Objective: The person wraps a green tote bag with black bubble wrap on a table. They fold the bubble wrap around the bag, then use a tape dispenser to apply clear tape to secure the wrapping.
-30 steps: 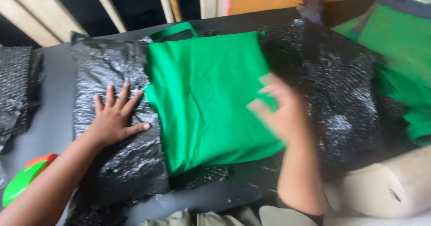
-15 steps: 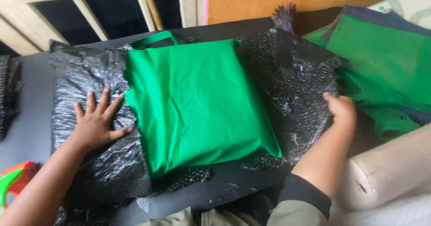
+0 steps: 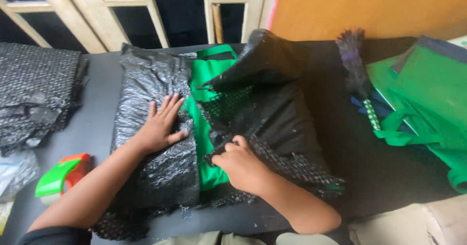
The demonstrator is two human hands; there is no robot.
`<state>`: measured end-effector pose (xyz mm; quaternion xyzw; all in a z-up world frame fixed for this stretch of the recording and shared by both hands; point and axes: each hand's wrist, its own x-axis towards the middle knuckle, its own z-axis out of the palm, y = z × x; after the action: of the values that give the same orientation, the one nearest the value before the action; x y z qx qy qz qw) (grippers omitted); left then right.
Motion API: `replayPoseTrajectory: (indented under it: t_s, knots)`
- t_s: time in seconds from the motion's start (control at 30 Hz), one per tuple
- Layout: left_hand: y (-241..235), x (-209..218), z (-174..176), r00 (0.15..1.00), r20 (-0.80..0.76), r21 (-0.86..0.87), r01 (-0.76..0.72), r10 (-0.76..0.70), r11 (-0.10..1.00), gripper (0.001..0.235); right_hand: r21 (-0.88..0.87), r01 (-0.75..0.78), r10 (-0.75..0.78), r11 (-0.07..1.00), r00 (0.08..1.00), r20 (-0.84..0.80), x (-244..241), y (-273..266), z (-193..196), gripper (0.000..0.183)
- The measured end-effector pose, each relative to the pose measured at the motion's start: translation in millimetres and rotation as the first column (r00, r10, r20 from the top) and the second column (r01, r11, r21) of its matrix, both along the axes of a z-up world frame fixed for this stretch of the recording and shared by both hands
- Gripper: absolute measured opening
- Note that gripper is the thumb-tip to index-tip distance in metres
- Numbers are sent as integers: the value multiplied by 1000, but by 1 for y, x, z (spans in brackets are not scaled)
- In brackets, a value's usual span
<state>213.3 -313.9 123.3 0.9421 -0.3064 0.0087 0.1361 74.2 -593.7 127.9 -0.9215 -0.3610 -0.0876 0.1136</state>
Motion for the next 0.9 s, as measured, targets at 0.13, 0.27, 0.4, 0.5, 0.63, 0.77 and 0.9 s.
replayPoseTrajectory:
  t_s: [0.13,0.27,0.4,0.5,0.63,0.77,0.9]
  knots:
    - [-20,-1,7,972,-172,-471,64,-163,880,84,-75,-19,12,997,995,-99,-20,23,32,36]
    - [-37,7,-4,972,-207,-649,-52,-111,759,103,-73,-190,187,979,981,-41,-46,50,18,16]
    - [-47,-7,2,974,-226,-451,-94,-11,887,100,98,-313,322,945,941,-106,-54,62,-11,25]
    - [-45,-8,-15,989,-144,-475,-32,-42,880,52,199,-288,338,937,890,-305,-57,65,-20,21]
    - [-26,9,-39,963,-256,-619,-98,-82,779,14,495,-232,474,837,759,-446,-61,43,40,29]
    - [-16,12,-45,972,-214,-700,-81,-99,710,11,560,-32,317,828,850,-420,-90,-14,76,49]
    - [-20,1,-30,992,-124,-717,-68,-30,694,6,206,521,-501,828,853,-144,-117,-84,40,74]
